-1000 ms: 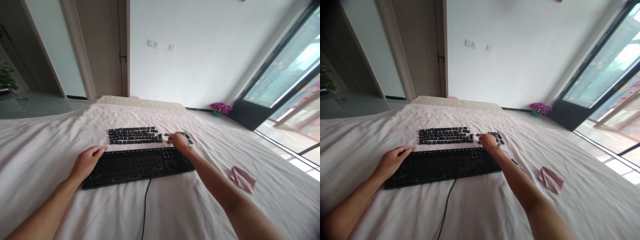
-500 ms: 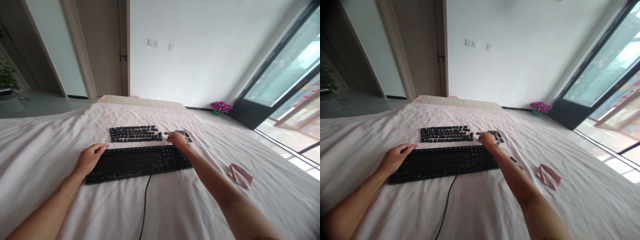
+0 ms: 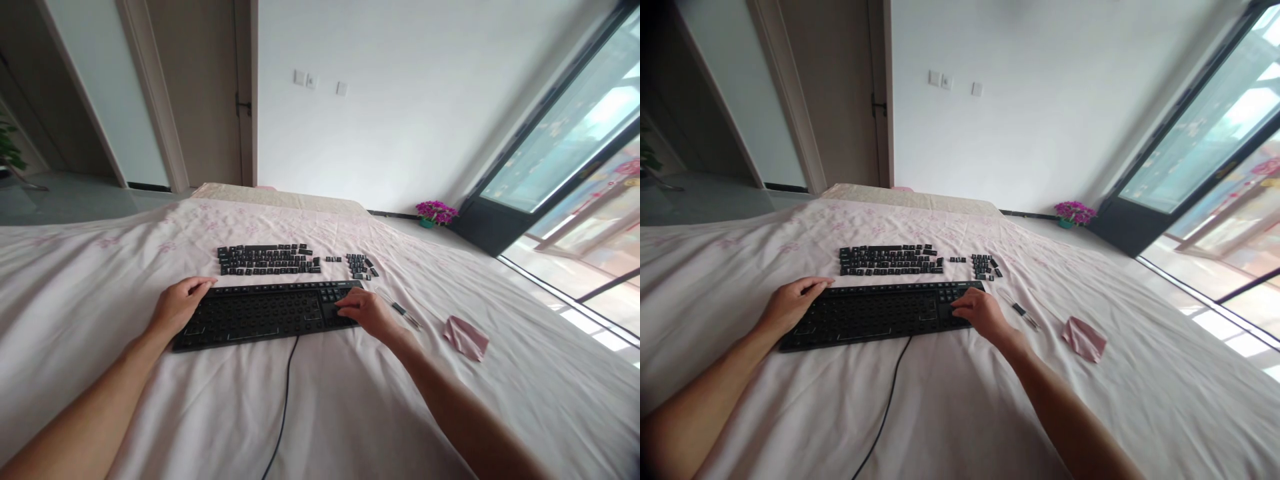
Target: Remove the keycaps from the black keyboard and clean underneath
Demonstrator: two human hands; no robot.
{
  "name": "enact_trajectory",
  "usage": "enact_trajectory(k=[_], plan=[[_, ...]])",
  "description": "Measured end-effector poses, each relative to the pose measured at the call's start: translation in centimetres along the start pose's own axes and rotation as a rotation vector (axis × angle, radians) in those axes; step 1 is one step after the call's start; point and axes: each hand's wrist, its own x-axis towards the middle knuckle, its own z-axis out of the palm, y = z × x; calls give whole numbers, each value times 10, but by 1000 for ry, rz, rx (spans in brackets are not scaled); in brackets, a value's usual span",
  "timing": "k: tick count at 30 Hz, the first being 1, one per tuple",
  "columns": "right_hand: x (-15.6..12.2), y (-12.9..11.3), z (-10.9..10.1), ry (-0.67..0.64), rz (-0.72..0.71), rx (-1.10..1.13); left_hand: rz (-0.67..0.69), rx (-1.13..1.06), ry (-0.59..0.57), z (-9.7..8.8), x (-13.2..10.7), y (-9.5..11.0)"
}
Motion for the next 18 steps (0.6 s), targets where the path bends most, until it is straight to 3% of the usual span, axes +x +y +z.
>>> enact_trajectory(k=[8,18], plan=[[0,-2,5,-6,-56,-174,3,15,2,-1,-1,1],[-8,-23,-1,-40,-141,-355,17,5,0,-2,-1,3]])
